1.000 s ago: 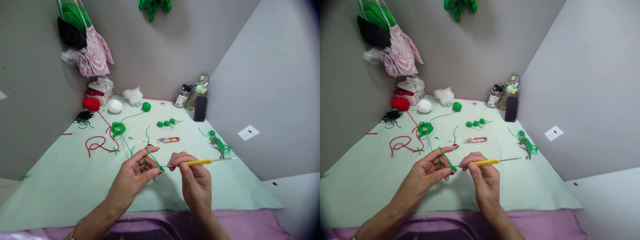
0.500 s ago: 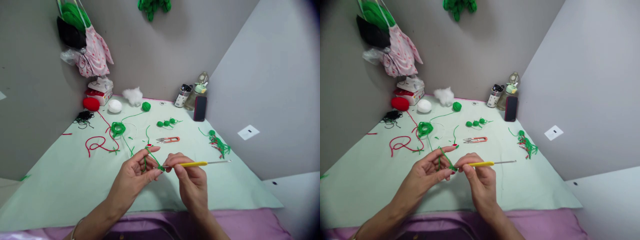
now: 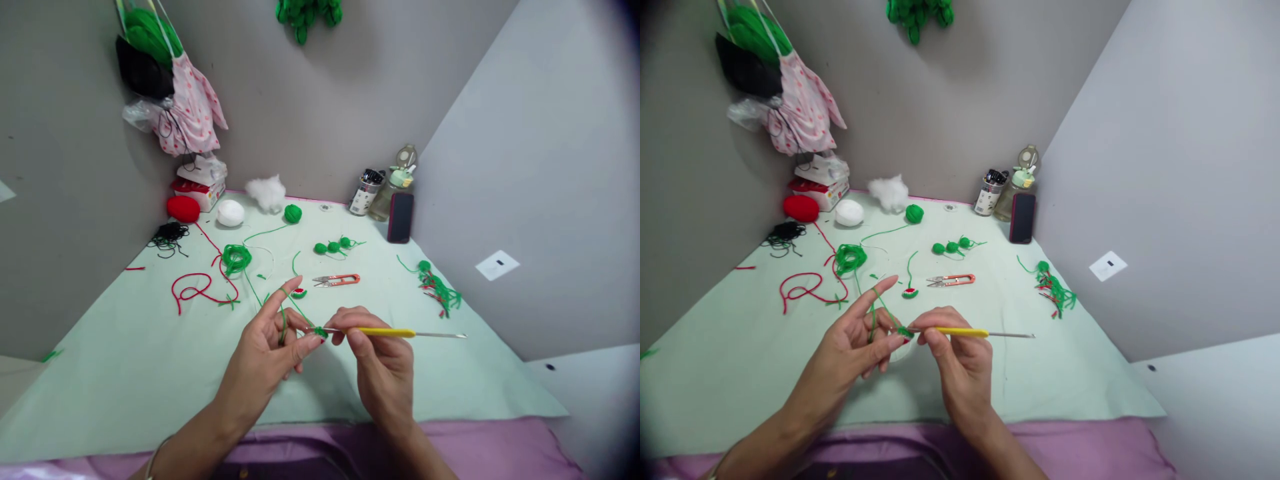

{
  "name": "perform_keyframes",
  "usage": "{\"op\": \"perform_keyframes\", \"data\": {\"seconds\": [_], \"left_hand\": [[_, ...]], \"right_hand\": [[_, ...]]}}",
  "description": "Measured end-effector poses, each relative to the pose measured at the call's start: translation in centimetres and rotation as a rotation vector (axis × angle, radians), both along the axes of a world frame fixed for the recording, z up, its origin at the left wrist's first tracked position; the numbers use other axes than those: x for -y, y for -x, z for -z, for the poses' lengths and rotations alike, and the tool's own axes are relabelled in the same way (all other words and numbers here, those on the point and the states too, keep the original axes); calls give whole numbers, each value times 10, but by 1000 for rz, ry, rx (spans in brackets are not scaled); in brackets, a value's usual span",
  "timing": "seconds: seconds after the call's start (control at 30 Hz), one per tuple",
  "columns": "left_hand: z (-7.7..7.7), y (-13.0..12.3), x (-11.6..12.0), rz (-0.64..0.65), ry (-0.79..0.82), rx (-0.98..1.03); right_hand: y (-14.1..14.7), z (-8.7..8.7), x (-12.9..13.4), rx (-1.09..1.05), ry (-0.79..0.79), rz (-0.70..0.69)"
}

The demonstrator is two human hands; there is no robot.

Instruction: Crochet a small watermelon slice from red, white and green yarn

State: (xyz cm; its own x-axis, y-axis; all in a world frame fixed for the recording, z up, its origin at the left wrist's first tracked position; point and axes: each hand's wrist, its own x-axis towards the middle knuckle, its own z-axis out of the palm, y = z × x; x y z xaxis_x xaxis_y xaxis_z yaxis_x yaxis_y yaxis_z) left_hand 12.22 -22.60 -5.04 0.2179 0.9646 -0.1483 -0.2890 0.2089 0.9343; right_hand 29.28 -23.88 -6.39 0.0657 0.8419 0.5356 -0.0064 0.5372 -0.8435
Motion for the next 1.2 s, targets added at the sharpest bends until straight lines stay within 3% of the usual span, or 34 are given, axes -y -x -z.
{"op": "perform_keyframes", "data": {"seconds": [0.4, 0.57, 0.7, 0.97, 1.2], "left_hand": [[0, 3, -1, 4, 2, -42], [-1, -1, 0, -23, -6, -21], [-2, -2, 0, -11, 10, 24], [-5, -2, -1, 76, 75, 96], [-7, -2, -2, 67, 99, 117]], "right_hand": [[-2, 5, 2, -72, 6, 28], [1, 1, 7, 89, -136, 144], [1, -1, 8, 225, -234, 148], [4, 4, 8, 226, -190, 135], [6, 4, 7, 73, -122, 138]]}}
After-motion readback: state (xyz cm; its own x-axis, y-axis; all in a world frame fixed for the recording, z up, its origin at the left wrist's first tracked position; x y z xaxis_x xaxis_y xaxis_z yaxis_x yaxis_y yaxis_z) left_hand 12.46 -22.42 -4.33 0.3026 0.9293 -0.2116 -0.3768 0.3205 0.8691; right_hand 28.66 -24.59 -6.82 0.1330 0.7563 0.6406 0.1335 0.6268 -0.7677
